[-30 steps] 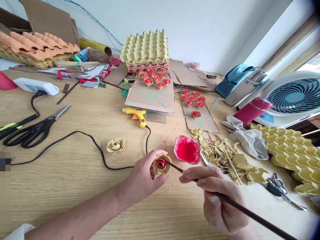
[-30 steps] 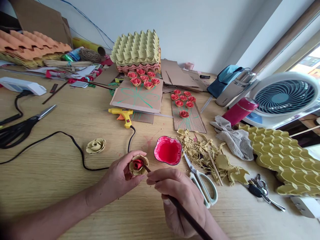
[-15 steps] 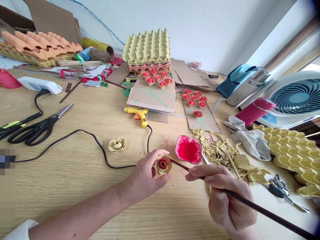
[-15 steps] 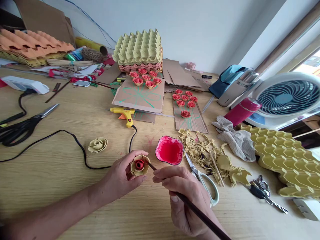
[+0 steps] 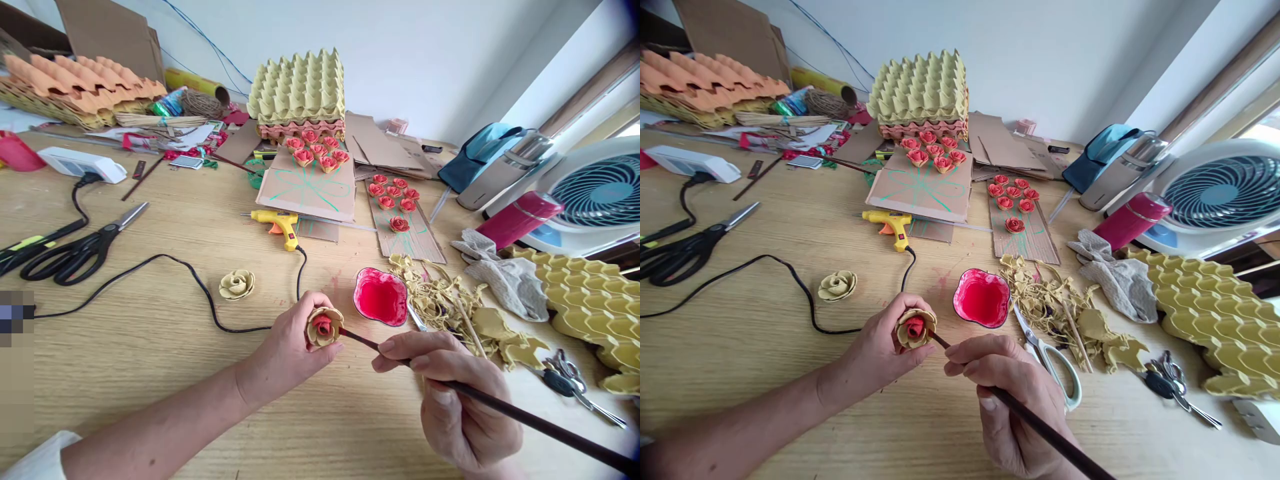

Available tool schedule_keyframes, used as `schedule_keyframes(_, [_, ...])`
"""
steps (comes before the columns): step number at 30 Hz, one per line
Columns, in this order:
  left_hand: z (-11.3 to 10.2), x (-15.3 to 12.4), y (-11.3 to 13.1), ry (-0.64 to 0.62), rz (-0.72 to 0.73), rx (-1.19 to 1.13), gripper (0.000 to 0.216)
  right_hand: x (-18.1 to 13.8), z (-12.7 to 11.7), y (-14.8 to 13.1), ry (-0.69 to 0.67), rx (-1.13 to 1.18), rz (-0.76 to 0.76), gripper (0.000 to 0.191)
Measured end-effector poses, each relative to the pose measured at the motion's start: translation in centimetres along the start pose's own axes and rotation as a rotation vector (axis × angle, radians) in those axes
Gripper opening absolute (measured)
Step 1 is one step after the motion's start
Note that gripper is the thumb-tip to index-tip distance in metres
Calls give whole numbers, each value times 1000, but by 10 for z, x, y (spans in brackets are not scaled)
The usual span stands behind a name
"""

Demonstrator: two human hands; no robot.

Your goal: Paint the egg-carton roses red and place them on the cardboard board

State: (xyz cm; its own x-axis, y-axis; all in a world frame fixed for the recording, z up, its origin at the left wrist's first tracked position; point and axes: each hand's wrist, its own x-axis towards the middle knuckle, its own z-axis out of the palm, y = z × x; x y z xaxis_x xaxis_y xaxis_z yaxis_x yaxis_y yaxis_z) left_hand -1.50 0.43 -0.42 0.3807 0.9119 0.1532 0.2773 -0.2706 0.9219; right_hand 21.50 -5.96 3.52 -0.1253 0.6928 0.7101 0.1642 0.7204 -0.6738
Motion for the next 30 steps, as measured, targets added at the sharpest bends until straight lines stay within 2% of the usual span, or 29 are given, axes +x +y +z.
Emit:
schedule_keyframes(3, [-1,0,-1,2,-60,-73,34,2,1,-1,10,-2,-13,16])
schedule_keyframes(7, [2,1,-6,-39,-112,-263,51,4,0,-1,49,13,-29,16])
schedule_keyframes(10, [6,0,-7,-68,-148,-339,56,2,-3,0,9,-31,-27,16])
schedule_keyframes(15, [4,-2,-4,-180,-76,-228,44,-7,-13,2,-134,-134,-16,19])
schedule_keyframes(18, [3,-3,-4,-137,-47,-102,37,-7,-14,2,-220,-196,-71,18])
schedule_keyframes(21, [2,-3,-4,-95,-41,-10,40,1,-12,-1,-244,-246,-119,18])
schedule_keyframes(24, [0,-2,1,-105,-26,22,47,10,-9,-4,-273,-272,-171,21])
schedule_keyframes(30, [-3,0,11,-132,-3,1,43,13,-7,-1,-349,-285,-233,30])
